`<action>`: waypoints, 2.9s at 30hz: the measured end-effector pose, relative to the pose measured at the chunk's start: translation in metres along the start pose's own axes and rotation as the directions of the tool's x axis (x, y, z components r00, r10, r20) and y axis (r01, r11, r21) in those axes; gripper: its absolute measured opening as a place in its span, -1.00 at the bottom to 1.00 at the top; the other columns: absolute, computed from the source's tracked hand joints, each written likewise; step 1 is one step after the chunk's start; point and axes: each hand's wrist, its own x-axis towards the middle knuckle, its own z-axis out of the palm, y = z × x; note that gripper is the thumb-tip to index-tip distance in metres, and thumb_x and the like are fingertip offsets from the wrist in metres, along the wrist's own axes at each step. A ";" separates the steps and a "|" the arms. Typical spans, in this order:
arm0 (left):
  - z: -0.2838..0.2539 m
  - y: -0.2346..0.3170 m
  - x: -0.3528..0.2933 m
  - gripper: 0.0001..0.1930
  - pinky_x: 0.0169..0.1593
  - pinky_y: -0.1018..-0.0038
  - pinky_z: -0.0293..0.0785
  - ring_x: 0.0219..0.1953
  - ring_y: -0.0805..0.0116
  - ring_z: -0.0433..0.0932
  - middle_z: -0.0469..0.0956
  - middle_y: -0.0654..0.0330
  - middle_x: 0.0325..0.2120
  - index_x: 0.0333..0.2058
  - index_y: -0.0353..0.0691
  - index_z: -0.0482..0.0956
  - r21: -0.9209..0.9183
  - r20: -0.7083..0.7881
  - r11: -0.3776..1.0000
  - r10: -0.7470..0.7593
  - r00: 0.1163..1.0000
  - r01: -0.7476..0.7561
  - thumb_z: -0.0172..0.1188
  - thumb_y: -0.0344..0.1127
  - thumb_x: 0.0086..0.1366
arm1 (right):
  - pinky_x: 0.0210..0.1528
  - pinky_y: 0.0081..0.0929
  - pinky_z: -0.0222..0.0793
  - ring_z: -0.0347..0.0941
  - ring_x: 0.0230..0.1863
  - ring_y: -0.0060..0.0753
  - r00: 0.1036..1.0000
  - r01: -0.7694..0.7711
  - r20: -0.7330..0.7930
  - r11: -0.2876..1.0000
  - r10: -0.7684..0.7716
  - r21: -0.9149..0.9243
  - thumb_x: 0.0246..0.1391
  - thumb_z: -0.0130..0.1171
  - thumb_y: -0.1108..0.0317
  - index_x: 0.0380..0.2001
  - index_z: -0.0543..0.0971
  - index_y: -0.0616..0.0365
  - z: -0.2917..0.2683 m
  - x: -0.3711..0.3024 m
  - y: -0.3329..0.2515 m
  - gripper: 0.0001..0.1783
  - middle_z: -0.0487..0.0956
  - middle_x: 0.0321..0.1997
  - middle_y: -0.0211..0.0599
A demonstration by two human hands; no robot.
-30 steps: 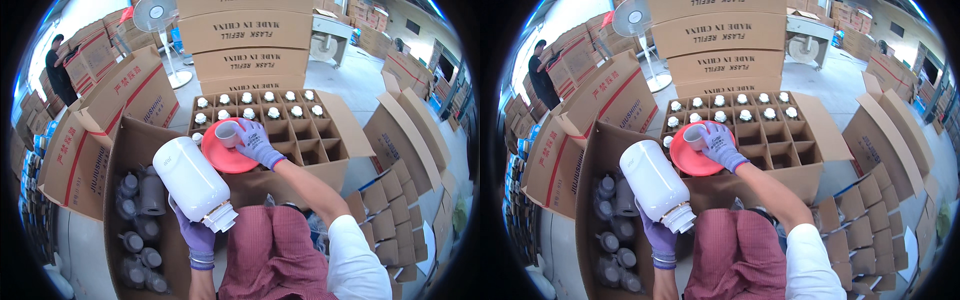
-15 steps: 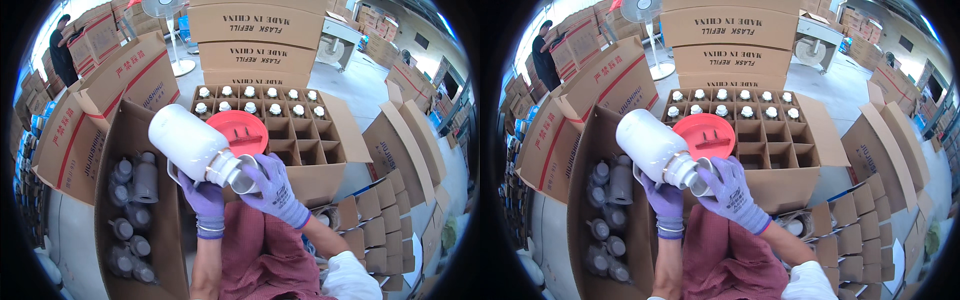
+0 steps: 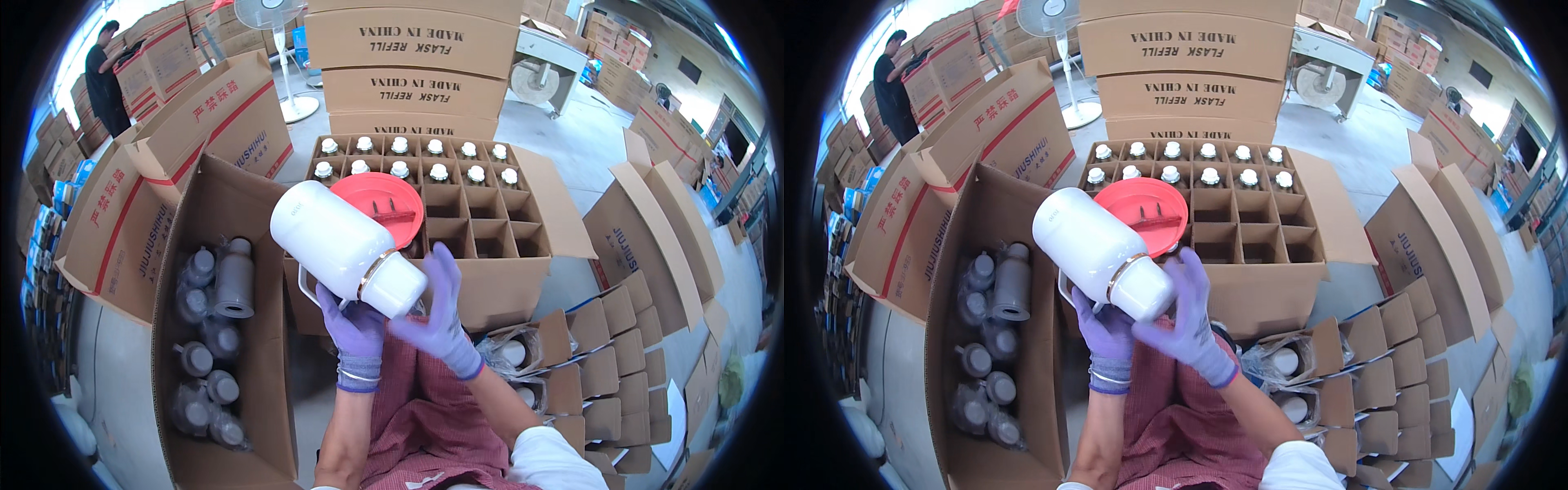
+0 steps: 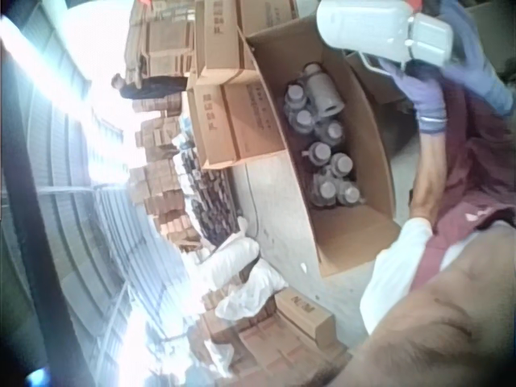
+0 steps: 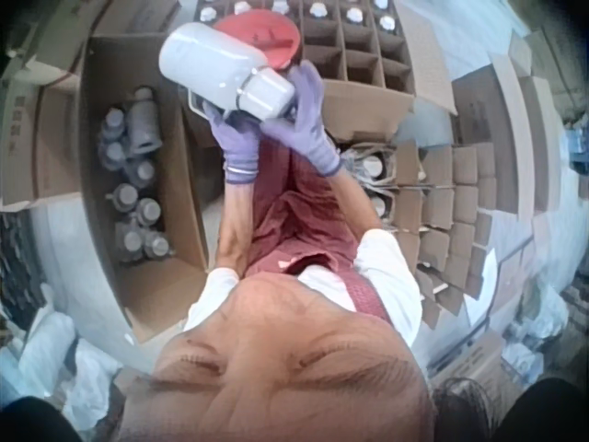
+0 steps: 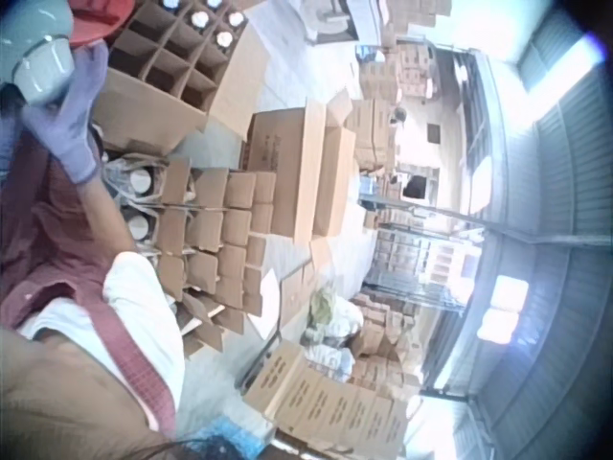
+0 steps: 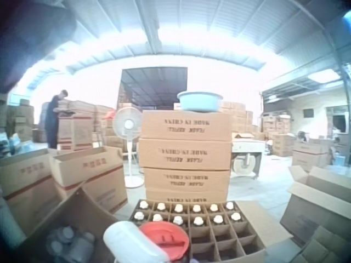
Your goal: The person assembles white electric kettles by inserting heating elements and lids, then placing them into plastic bags and cardboard boxes. The person handles kettles, lids, heating elements, and plastic bags one at a time in a warehouse setting.
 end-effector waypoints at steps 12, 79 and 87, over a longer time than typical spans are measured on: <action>-0.089 0.105 0.026 -0.50 0.04 0.26 0.55 0.01 0.15 0.58 0.55 0.06 0.04 0.19 -0.31 0.37 0.811 0.225 0.431 0.393 0.891 -0.395 0.16 -0.22 0.35 | -0.07 -0.25 0.48 0.55 -0.13 -0.03 0.889 -0.214 0.347 0.942 0.298 -0.260 0.13 0.16 0.03 -0.02 0.52 0.05 0.078 0.081 0.127 -0.56 0.61 -0.22 -0.16; -0.047 0.050 -0.133 -0.51 0.21 0.43 0.38 0.07 0.40 0.50 0.57 0.16 0.03 0.23 -0.23 0.40 0.910 0.200 0.414 -0.431 0.880 -0.003 0.16 -0.18 0.40 | 0.31 -0.33 0.19 0.36 0.19 -0.23 0.822 -0.540 0.359 0.804 0.442 0.249 0.33 -0.19 0.16 -0.06 0.48 0.28 -0.067 -0.028 0.005 -0.58 0.45 0.16 -0.07; -0.246 0.324 -0.040 -0.60 -0.10 0.16 0.46 -0.20 -0.03 0.57 0.61 -0.07 -0.23 -0.18 -0.26 0.57 0.621 0.082 -0.717 0.460 0.884 0.316 0.26 -0.03 0.20 | 0.19 -0.02 0.34 0.47 -0.24 -0.23 0.851 -0.435 0.443 0.852 0.283 0.292 -0.17 0.00 0.53 -0.53 0.48 0.25 -0.076 -0.093 -0.035 -0.92 0.55 -0.37 -0.15</action>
